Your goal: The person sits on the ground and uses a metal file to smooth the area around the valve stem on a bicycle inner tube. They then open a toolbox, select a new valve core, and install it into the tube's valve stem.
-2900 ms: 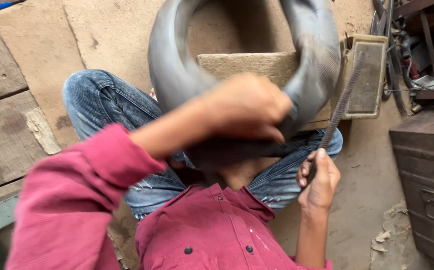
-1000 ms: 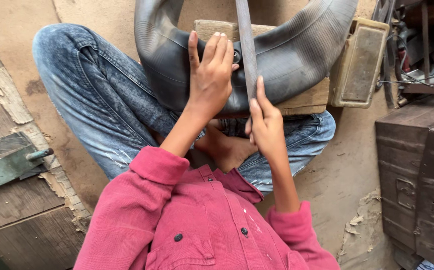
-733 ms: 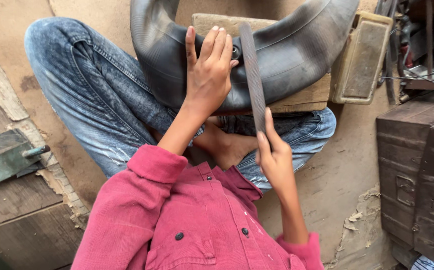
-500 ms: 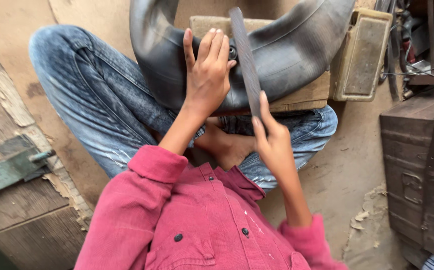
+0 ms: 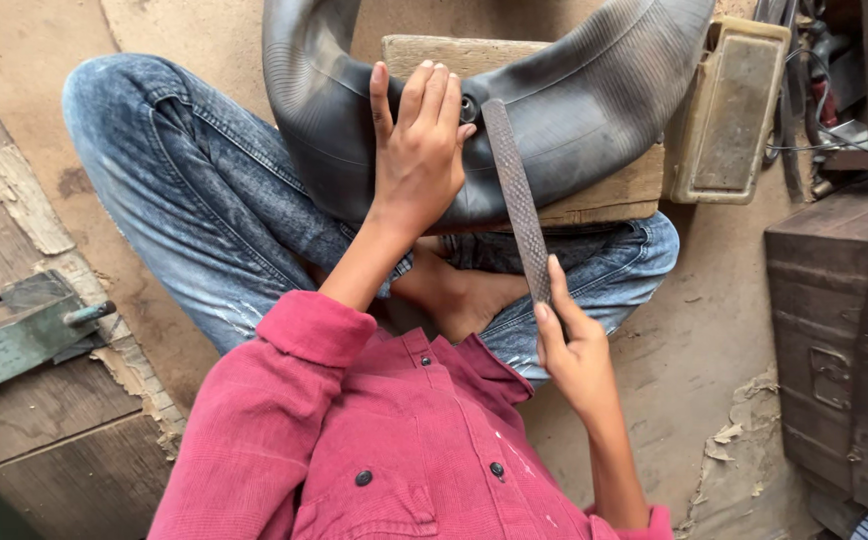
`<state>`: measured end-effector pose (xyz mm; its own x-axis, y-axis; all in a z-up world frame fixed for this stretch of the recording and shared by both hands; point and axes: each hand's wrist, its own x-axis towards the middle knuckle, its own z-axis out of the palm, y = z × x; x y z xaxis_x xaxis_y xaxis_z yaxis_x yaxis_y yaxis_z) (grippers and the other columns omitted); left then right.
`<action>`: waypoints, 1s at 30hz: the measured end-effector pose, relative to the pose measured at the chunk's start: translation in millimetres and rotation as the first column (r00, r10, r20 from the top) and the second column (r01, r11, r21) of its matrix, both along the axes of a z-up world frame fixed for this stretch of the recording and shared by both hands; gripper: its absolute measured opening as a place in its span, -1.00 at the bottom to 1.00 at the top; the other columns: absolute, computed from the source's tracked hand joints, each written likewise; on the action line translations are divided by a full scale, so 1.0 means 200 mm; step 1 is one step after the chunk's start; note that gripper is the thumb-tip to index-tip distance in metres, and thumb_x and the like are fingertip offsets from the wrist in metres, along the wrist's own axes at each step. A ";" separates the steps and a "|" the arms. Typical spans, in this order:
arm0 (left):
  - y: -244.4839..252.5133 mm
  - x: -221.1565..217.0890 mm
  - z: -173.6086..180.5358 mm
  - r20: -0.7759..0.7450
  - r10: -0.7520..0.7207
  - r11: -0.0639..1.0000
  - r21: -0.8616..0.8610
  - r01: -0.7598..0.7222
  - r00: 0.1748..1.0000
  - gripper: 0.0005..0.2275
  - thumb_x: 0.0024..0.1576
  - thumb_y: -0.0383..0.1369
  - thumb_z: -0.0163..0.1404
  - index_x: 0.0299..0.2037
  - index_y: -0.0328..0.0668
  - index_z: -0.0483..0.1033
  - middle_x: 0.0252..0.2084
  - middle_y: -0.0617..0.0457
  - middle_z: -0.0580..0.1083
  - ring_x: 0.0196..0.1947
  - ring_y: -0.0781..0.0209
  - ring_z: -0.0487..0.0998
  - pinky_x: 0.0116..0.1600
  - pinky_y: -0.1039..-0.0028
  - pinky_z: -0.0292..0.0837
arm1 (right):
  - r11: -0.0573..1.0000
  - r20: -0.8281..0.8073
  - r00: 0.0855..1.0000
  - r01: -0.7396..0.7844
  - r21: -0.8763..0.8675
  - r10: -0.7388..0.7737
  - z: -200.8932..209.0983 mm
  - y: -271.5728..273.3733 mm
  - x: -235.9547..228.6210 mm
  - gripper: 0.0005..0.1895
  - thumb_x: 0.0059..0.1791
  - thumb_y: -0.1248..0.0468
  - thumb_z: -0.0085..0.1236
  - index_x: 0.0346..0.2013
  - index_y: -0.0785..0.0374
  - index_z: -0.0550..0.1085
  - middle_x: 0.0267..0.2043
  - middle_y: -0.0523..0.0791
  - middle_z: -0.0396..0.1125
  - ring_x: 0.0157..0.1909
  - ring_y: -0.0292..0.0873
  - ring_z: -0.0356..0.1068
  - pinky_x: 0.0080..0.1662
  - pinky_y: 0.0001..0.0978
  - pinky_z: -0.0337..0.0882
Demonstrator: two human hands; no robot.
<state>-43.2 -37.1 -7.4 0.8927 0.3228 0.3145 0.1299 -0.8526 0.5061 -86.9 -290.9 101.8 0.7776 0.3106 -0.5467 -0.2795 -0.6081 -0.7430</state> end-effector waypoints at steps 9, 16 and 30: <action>0.02 0.02 0.03 0.048 0.005 1.000 -0.007 -0.005 0.999 -0.59 0.23 -0.34 0.08 0.19 -0.53 0.42 0.22 -0.17 0.42 0.38 -0.03 0.27 0.56 -0.05 -0.44 | 0.984 0.165 0.984 -0.097 0.148 0.072 -0.21 0.35 0.30 -0.43 0.16 0.32 -0.07 0.50 0.10 0.15 -0.56 -0.32 0.10 -0.58 -0.45 0.08 -0.49 -0.56 0.22; 0.00 0.01 0.01 0.059 0.007 1.000 -0.003 -0.007 0.998 -0.61 0.24 -0.36 0.07 0.19 -0.50 0.42 0.22 -0.14 0.43 0.37 -0.01 0.29 0.56 -0.03 -0.42 | 0.989 0.148 0.986 -0.094 0.117 0.076 -0.16 0.21 0.17 -0.42 0.18 0.33 -0.10 0.53 0.11 0.14 -0.54 -0.32 0.09 -0.54 -0.45 0.05 -0.46 -0.56 0.19; 0.01 0.01 0.03 0.052 0.014 1.000 -0.026 -0.013 0.999 -0.65 0.24 -0.34 0.09 0.13 -0.44 0.42 0.09 -0.08 0.43 0.29 0.00 0.33 0.55 -0.02 -0.39 | 0.984 -0.099 0.995 0.010 0.176 0.008 -0.14 0.37 0.37 -0.43 0.19 0.21 -0.15 0.53 0.00 0.11 -0.69 -0.29 0.10 -0.71 -0.43 0.02 -0.63 -0.56 0.10</action>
